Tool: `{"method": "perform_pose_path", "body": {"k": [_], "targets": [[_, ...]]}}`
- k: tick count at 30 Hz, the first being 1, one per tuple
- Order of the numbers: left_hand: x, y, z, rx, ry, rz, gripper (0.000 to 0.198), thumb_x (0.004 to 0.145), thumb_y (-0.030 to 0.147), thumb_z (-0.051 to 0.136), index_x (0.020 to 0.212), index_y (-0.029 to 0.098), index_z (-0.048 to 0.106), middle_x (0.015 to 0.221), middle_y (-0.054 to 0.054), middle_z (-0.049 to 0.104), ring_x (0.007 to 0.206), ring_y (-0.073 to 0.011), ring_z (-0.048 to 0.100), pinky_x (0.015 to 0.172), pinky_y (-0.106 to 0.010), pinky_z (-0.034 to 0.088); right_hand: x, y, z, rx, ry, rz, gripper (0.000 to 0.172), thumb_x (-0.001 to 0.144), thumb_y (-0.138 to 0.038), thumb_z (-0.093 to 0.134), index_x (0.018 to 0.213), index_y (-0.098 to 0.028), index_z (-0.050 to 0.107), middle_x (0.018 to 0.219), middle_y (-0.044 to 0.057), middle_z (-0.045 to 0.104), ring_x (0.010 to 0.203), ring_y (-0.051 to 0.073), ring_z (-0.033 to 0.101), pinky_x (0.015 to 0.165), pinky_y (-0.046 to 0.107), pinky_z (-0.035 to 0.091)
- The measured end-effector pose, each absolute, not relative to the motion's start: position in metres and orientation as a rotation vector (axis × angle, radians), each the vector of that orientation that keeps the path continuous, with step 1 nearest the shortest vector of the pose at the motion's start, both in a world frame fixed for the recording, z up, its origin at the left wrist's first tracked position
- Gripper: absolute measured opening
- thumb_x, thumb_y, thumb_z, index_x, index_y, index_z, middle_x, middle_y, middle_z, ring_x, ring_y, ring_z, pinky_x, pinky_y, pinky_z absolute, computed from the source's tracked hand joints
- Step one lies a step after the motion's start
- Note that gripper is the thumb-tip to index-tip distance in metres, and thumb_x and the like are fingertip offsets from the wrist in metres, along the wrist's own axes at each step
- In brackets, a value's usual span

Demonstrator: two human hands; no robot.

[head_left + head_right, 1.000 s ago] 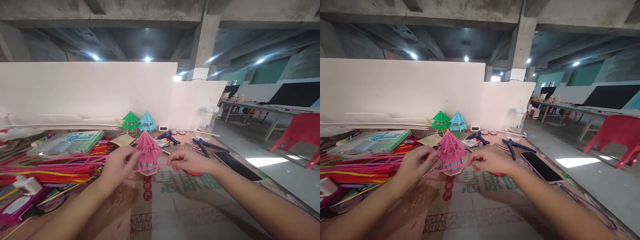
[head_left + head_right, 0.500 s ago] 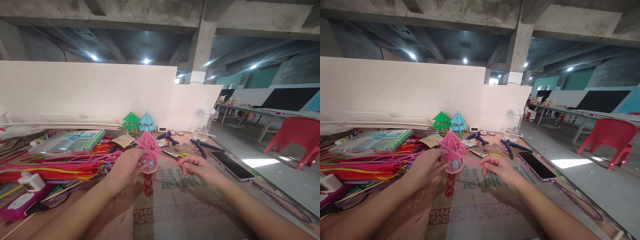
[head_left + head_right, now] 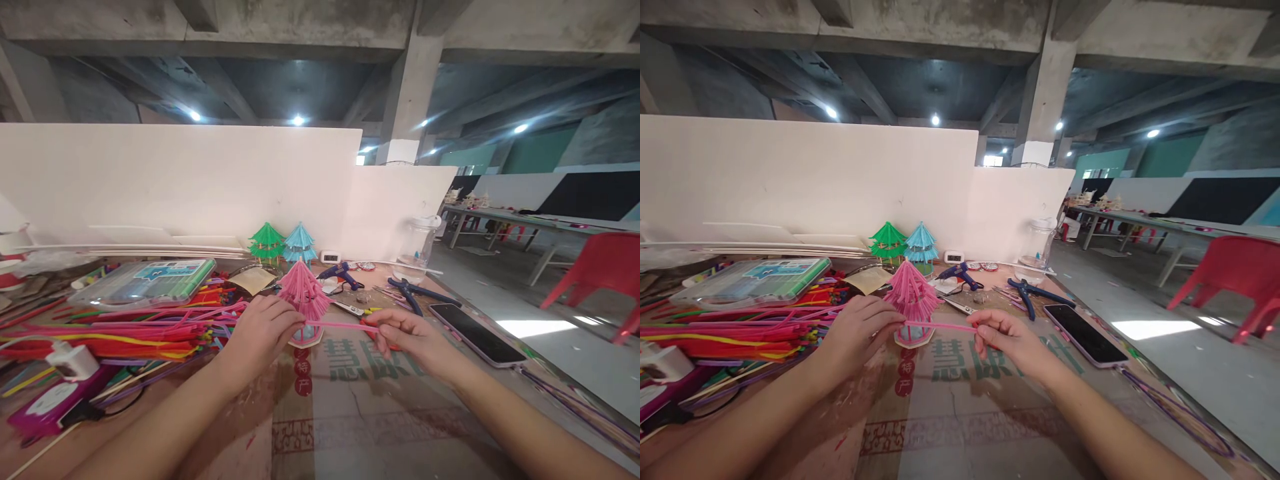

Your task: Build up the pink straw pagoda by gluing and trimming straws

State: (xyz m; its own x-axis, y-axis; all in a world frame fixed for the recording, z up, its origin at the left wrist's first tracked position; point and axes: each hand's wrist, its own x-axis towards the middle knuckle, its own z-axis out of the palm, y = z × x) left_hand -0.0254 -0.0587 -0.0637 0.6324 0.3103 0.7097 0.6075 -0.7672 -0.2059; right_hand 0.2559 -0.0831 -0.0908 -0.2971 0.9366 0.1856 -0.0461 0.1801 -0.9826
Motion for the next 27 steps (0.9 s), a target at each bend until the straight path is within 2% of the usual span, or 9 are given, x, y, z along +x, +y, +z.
{"method": "perform_pose_path", "body": {"k": [3,8,10,14,18,25,27], "targets": [[-0.025,-0.059,-0.064,-2.442,-0.746,-0.942,0.012,0.090,0.023,0.052,0.086,0.019,0.062,0.081,0.000,0.070,0.077,-0.0158,0.058,0.071,-0.031,0.040,0.257,-0.083,-0.090,-0.854,-1.413,1.261,0.037,0.071,-0.049,0.071,0.094,-0.020,0.066,0.063,-0.001,0.063,0.057,0.011,0.057,0.059,0.025,0.045],[-0.024,-0.060,-0.065,-2.468,-0.738,-0.934,0.015,0.091,0.023,0.049,0.086,0.019,0.062,0.076,0.000,0.068,0.072,-0.0147,0.058,0.068,-0.029,0.039,0.253,-0.087,-0.090,-0.751,-1.396,1.307,0.033,0.068,-0.039,0.078,0.095,-0.023,0.071,0.080,0.002,0.070,0.068,0.012,0.062,0.068,0.026,0.048],[-0.023,-0.061,-0.066,-2.479,-0.723,-0.925,0.014,0.091,0.022,0.049,0.086,0.019,0.062,0.075,0.000,0.068,0.071,-0.0142,0.058,0.067,-0.028,0.039,0.248,-0.090,-0.091,-0.725,-1.353,1.342,0.031,0.067,-0.038,0.078,0.093,-0.023,0.073,0.078,0.003,0.071,0.067,0.012,0.062,0.068,0.026,0.048],[-0.019,-0.063,-0.070,-2.506,-0.712,-0.915,0.015,0.091,0.024,0.049,0.085,0.019,0.062,0.074,0.000,0.068,0.069,-0.0140,0.058,0.066,-0.028,0.038,0.239,-0.094,-0.096,-0.678,-1.240,1.417,0.027,0.067,-0.039,0.078,0.089,-0.023,0.074,0.076,0.003,0.072,0.066,0.011,0.063,0.068,0.025,0.049],[-0.015,-0.064,-0.074,-2.547,-0.698,-0.896,0.014,0.091,0.025,0.049,0.088,0.019,0.062,0.077,0.001,0.069,0.071,-0.0140,0.058,0.067,-0.029,0.038,0.232,-0.095,-0.100,-0.693,-1.253,1.439,0.031,0.069,-0.046,0.075,0.088,-0.022,0.074,0.078,0.005,0.072,0.067,0.012,0.063,0.069,0.026,0.050],[-0.019,-0.063,-0.070,-2.520,-0.726,-0.877,0.018,0.092,0.026,0.048,0.085,0.019,0.063,0.077,-0.001,0.069,0.072,-0.0150,0.057,0.068,-0.030,0.038,0.236,-0.092,-0.093,-0.808,-1.108,1.234,0.039,0.062,-0.054,0.076,0.069,-0.017,0.069,0.075,0.004,0.068,0.060,0.011,0.059,0.062,0.025,0.049],[-0.022,-0.062,-0.068,-2.507,-0.723,-0.886,0.016,0.091,0.024,0.049,0.085,0.018,0.062,0.077,-0.001,0.068,0.072,-0.0154,0.056,0.068,-0.030,0.038,0.242,-0.092,-0.087,-0.805,-1.006,1.194,0.040,0.058,-0.055,0.078,0.067,-0.018,0.065,0.067,0.001,0.065,0.052,0.010,0.054,0.055,0.024,0.046]]}}
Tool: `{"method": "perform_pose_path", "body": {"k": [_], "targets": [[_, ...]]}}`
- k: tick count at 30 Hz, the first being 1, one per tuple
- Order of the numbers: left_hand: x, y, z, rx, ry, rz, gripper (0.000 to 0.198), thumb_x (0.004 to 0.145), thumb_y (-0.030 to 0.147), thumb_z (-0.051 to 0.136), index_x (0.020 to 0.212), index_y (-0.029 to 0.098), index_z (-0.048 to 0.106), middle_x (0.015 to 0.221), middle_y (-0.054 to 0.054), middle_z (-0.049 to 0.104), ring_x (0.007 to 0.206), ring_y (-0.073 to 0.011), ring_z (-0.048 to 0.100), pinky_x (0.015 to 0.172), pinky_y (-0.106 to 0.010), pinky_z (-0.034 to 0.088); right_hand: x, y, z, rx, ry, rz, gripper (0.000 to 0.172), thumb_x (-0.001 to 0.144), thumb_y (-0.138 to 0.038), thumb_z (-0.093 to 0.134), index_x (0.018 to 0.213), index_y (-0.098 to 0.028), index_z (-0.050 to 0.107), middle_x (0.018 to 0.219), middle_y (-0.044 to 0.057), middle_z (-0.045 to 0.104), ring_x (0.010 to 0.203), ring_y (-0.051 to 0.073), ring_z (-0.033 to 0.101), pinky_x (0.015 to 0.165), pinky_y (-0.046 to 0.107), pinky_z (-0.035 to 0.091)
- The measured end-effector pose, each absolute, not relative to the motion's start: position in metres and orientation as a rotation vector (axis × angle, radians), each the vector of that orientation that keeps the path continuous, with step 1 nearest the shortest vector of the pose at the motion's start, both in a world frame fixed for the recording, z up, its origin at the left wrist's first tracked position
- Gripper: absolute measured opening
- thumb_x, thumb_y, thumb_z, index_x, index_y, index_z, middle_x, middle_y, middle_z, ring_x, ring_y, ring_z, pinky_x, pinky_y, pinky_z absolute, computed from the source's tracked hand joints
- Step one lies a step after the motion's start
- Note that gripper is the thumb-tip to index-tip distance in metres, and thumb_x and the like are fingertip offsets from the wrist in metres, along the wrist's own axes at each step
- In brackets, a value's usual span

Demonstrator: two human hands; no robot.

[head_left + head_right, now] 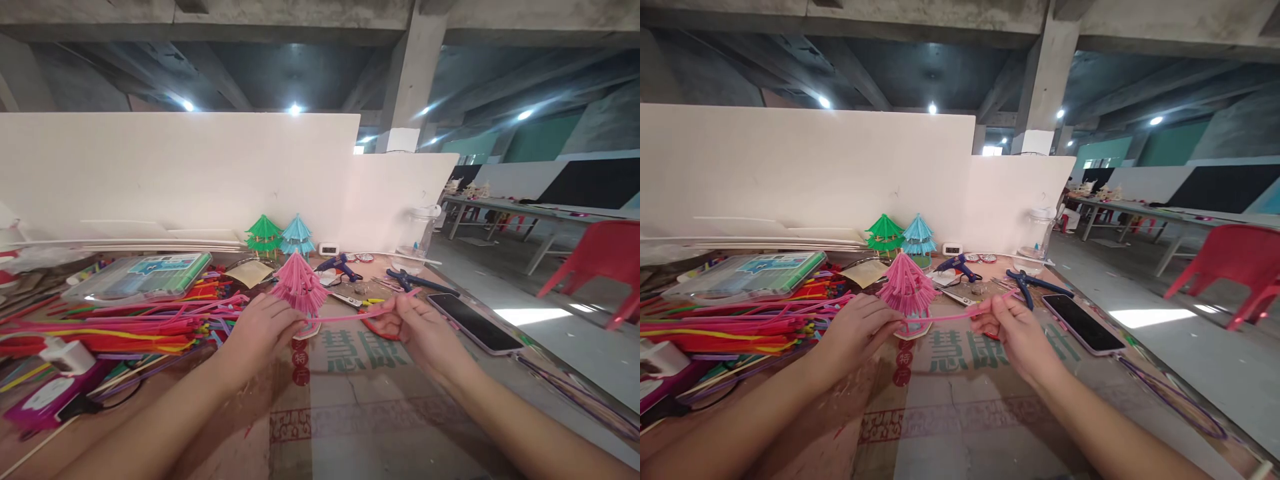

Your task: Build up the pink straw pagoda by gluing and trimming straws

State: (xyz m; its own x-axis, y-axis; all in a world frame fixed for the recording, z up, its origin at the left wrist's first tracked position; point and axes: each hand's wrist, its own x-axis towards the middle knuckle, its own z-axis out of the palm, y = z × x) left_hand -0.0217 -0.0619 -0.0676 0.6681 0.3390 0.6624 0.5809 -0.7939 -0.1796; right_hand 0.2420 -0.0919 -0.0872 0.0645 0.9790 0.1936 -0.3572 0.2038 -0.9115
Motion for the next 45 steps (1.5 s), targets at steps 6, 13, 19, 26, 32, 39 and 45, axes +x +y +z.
{"method": "perform_pose_path", "body": {"k": [6,13,19,26,32,39,45], "targets": [[-0.028,-0.058,-0.061,-2.462,-0.765,-0.910,0.018,0.092,0.025,0.047,0.081,0.018,0.060,0.075,-0.001,0.067,0.070,-0.0156,0.055,0.067,-0.029,0.038,0.258,-0.089,-0.079,-0.872,-0.979,1.007,0.046,0.060,-0.060,0.075,0.075,-0.019,0.059,0.039,-0.007,0.043,0.038,0.007,0.033,0.041,0.020,0.026],[-0.028,-0.064,-0.054,-2.396,-0.825,-0.908,0.029,0.091,0.018,0.036,0.068,0.018,0.054,0.068,-0.004,0.060,0.066,-0.0175,0.052,0.065,-0.031,0.040,0.254,-0.085,-0.084,-1.035,-1.166,1.015,0.046,0.064,-0.061,0.070,0.077,-0.019,0.057,0.045,-0.006,0.041,0.044,0.009,0.033,0.046,0.024,0.026],[-0.031,-0.058,-0.054,-2.368,-0.958,-0.997,0.022,0.088,0.014,0.038,0.094,0.017,0.059,0.084,-0.006,0.068,0.078,-0.0200,0.060,0.072,-0.033,0.045,0.245,-0.088,-0.089,-1.057,-1.305,1.040,0.051,0.068,-0.057,0.068,0.099,-0.017,0.062,0.049,-0.007,0.041,0.045,0.010,0.038,0.047,0.026,0.031],[-0.039,-0.054,-0.049,-2.354,-1.075,-1.007,0.025,0.091,0.029,0.041,0.082,0.019,0.063,0.073,-0.003,0.069,0.067,-0.0188,0.058,0.068,-0.031,0.042,0.233,-0.079,-0.066,-1.084,-1.480,0.986,0.046,0.068,-0.057,0.066,0.092,-0.018,0.058,0.054,-0.005,0.054,0.043,0.009,0.046,0.045,0.024,0.036],[-0.039,-0.056,-0.022,-2.334,-1.210,-1.001,0.046,0.092,0.035,0.031,0.050,0.020,0.040,0.046,0.001,0.045,0.048,-0.0136,0.042,0.053,-0.027,0.030,0.208,-0.073,-0.027,-0.939,-1.791,0.810,0.029,0.081,-0.047,0.055,0.073,-0.019,0.050,0.060,-0.002,0.060,0.052,0.011,0.052,0.052,0.024,0.040],[-0.004,-0.044,0.040,-2.469,-1.516,-0.786,0.029,0.083,0.032,0.038,0.059,0.020,0.049,0.055,0.001,0.051,0.055,-0.0150,0.047,0.051,-0.026,0.027,0.179,-0.064,0.017,-0.980,-2.065,0.400,0.027,0.086,-0.038,0.050,0.069,-0.018,0.055,0.060,-0.004,0.050,0.056,0.009,0.043,0.052,0.022,0.030],[-0.001,-0.032,0.048,-2.414,-1.369,-1.156,0.025,0.082,0.033,0.045,0.078,0.018,0.063,0.078,-0.001,0.065,0.074,-0.0167,0.057,0.065,-0.027,0.041,0.178,-0.062,0.022,-1.057,-2.150,0.219,0.028,0.088,-0.036,0.047,0.068,-0.018,0.056,0.058,-0.004,0.051,0.055,0.010,0.043,0.051,0.023,0.026]]}}
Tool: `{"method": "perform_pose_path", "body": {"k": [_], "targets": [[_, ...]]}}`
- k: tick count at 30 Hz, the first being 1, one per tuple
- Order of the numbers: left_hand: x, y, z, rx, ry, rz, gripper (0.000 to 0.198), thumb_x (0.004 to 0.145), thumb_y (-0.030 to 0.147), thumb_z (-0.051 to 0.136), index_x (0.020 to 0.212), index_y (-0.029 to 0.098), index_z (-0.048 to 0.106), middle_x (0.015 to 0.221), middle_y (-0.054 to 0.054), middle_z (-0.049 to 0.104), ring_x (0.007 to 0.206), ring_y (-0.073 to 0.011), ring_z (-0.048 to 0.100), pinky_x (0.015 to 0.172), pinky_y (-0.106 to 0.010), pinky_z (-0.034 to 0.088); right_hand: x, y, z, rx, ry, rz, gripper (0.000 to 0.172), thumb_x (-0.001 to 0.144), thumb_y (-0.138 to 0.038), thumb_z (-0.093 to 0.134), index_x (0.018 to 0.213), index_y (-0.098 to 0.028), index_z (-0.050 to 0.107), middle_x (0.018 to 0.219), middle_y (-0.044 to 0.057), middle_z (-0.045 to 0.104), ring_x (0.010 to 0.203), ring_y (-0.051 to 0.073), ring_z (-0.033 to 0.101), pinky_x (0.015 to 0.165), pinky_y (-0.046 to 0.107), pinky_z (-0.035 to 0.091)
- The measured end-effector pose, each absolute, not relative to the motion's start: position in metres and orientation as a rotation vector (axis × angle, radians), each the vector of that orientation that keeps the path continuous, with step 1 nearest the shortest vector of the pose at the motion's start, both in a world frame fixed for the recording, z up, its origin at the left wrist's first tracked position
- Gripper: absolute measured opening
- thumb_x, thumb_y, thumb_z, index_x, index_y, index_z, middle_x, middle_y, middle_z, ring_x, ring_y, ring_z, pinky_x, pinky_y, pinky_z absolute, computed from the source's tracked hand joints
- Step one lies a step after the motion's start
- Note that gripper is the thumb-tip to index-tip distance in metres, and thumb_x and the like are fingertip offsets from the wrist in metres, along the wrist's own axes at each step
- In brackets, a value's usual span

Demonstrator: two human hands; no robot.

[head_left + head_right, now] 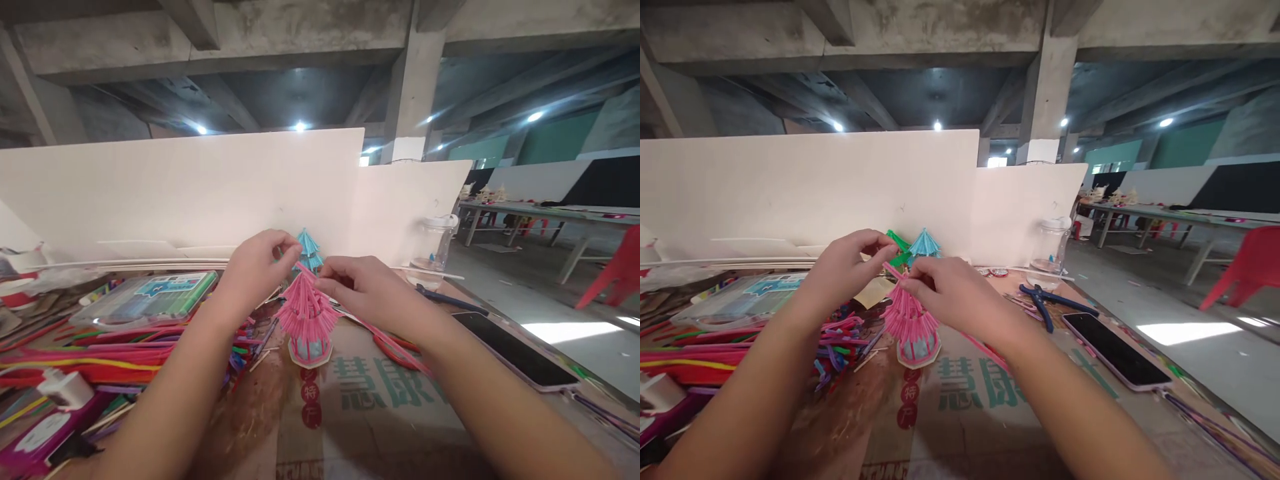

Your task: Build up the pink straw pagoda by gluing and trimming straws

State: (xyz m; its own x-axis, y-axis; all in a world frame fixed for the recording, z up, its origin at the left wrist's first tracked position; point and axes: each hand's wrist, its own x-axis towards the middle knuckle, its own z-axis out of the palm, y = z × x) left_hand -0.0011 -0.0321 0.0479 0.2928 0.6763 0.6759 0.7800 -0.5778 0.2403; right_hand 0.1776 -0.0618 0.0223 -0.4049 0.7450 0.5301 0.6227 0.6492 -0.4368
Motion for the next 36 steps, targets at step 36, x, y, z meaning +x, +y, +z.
{"method": "perform_pose_path", "body": {"k": [36], "targets": [[-0.004,0.002,0.008,-2.612,-1.370,-0.896,0.031,0.087,0.036,0.043,0.085,0.019,0.070,0.087,-0.004,0.070,0.081,-0.0194,0.062,0.069,-0.028,0.042,0.221,-0.001,-0.013,-1.706,-2.442,0.066,0.027,0.084,-0.028,0.049,0.064,-0.018,0.065,0.061,0.005,0.064,0.054,0.014,0.052,0.049,0.025,0.026]]}}
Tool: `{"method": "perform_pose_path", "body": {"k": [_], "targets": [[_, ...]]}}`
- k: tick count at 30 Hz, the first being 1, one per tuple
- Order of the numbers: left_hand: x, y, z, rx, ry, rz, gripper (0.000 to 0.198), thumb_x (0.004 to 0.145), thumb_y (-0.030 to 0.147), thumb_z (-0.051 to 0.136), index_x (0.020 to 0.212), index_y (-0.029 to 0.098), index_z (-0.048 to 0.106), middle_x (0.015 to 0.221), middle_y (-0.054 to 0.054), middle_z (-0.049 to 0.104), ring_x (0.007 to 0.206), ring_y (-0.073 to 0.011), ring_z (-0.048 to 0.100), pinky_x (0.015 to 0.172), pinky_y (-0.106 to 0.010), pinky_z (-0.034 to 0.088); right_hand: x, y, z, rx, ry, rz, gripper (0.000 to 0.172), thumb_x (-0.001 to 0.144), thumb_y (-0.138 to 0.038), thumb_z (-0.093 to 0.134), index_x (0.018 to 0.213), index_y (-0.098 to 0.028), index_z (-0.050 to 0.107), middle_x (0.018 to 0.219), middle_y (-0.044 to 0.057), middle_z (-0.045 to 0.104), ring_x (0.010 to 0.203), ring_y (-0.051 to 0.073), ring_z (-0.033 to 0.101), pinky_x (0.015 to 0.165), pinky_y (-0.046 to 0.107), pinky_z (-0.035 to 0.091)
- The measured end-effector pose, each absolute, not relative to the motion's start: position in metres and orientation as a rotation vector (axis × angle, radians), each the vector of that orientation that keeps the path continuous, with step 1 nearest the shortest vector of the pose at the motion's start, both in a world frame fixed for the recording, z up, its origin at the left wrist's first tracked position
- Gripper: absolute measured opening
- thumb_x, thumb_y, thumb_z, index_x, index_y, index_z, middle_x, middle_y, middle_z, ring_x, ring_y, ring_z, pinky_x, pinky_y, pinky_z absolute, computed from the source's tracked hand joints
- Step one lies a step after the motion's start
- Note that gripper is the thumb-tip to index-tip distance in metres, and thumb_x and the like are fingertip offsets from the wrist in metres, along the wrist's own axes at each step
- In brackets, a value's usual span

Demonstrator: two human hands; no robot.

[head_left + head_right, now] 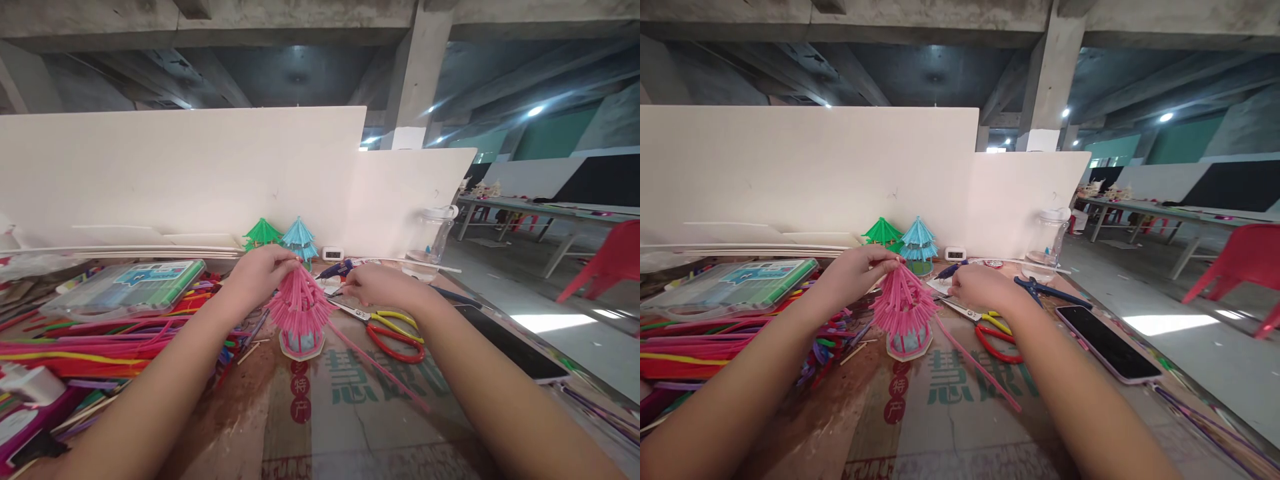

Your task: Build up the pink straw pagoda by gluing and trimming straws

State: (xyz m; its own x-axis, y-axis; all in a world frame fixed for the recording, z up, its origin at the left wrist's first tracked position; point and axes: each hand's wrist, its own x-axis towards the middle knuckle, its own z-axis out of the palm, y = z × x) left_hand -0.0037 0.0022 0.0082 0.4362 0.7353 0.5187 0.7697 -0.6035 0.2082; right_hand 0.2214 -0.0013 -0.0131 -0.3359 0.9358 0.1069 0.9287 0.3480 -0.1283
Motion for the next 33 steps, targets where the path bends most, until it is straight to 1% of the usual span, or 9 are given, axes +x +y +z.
{"method": "perform_pose_path", "body": {"k": [3,7,12,15,19,22,24,30,33], "targets": [[-0.006,0.004,0.009,-2.643,-1.391,-0.907,0.033,0.086,0.040,0.045,0.089,0.020,0.071,0.091,-0.003,0.070,0.084,-0.0205,0.062,0.071,-0.029,0.043,0.235,0.015,-0.020,-1.795,-2.336,0.184,0.028,0.086,-0.032,0.049,0.071,-0.018,0.068,0.062,0.004,0.066,0.057,0.014,0.056,0.052,0.024,0.030],[-0.007,0.005,0.009,-2.643,-1.486,-0.906,0.031,0.082,0.044,0.050,0.087,0.022,0.072,0.091,-0.002,0.070,0.084,-0.0211,0.062,0.071,-0.029,0.043,0.254,0.045,-0.041,-1.927,-2.138,0.138,0.022,0.084,-0.027,0.052,0.087,-0.016,0.070,0.087,0.009,0.071,0.077,0.019,0.062,0.059,0.024,0.036],[-0.006,0.006,0.009,-2.646,-1.429,-0.948,0.031,0.082,0.043,0.050,0.085,0.021,0.072,0.090,-0.003,0.071,0.083,-0.0210,0.062,0.072,-0.029,0.043,0.264,0.072,-0.071,-1.964,-1.935,0.135,0.038,0.087,-0.032,0.049,0.117,-0.011,0.059,0.117,0.016,0.063,0.104,0.027,0.059,0.078,0.030,0.043],[-0.006,0.006,0.009,-2.670,-1.408,-0.967,0.032,0.082,0.042,0.049,0.086,0.020,0.072,0.090,-0.004,0.071,0.084,-0.0208,0.062,0.073,-0.028,0.044,0.263,0.082,-0.084,-1.907,-1.927,0.216,0.046,0.086,-0.032,0.054,0.127,-0.014,0.052,0.123,0.015,0.060,0.109,0.026,0.058,0.085,0.031,0.044],[-0.008,0.005,0.011,-2.691,-1.403,-0.936,0.032,0.084,0.039,0.046,0.088,0.020,0.071,0.091,-0.003,0.071,0.084,-0.0202,0.062,0.074,-0.028,0.044,0.256,0.096,-0.094,-1.808,-1.958,0.350,0.042,0.083,-0.030,0.062,0.121,-0.015,0.055,0.120,0.013,0.061,0.106,0.022,0.059,0.088,0.031,0.046],[-0.009,0.003,0.012,-2.705,-1.396,-0.914,0.033,0.085,0.040,0.045,0.090,0.020,0.071,0.092,-0.003,0.071,0.086,-0.0204,0.062,0.075,-0.028,0.044,0.249,0.107,-0.098,-1.814,-1.911,0.429,0.032,0.088,-0.032,0.057,0.115,-0.014,0.056,0.113,0.009,0.061,0.097,0.019,0.061,0.084,0.037,0.050],[-0.009,0.002,0.012,-2.713,-1.409,-0.907,0.033,0.084,0.042,0.047,0.092,0.020,0.071,0.094,-0.003,0.071,0.087,-0.0207,0.062,0.074,-0.028,0.044,0.245,0.113,-0.101,-1.827,-1.863,0.474,0.030,0.090,-0.033,0.054,0.114,-0.014,0.056,0.111,0.007,0.060,0.094,0.019,0.061,0.081,0.039,0.052],[-0.009,0.002,0.012,-2.709,-1.425,-0.865,0.032,0.083,0.042,0.048,0.092,0.021,0.070,0.095,-0.002,0.071,0.086,-0.0208,0.063,0.072,-0.029,0.045,0.241,0.115,-0.104,-1.782,-1.725,0.502,0.030,0.090,-0.032,0.055,0.114,-0.015,0.056,0.113,0.007,0.059,0.095,0.019,0.060,0.080,0.039,0.052],[-0.009,0.002,0.012,-2.712,-1.425,-0.875,0.033,0.084,0.041,0.045,0.093,0.021,0.070,0.095,-0.003,0.070,0.087,-0.0210,0.062,0.075,-0.029,0.045,0.244,0.107,-0.096,-1.714,-1.652,0.480,0.025,0.089,-0.029,0.056,0.108,-0.013,0.058,0.101,0.007,0.063,0.085,0.016,0.062,0.074,0.034,0.053]]}}
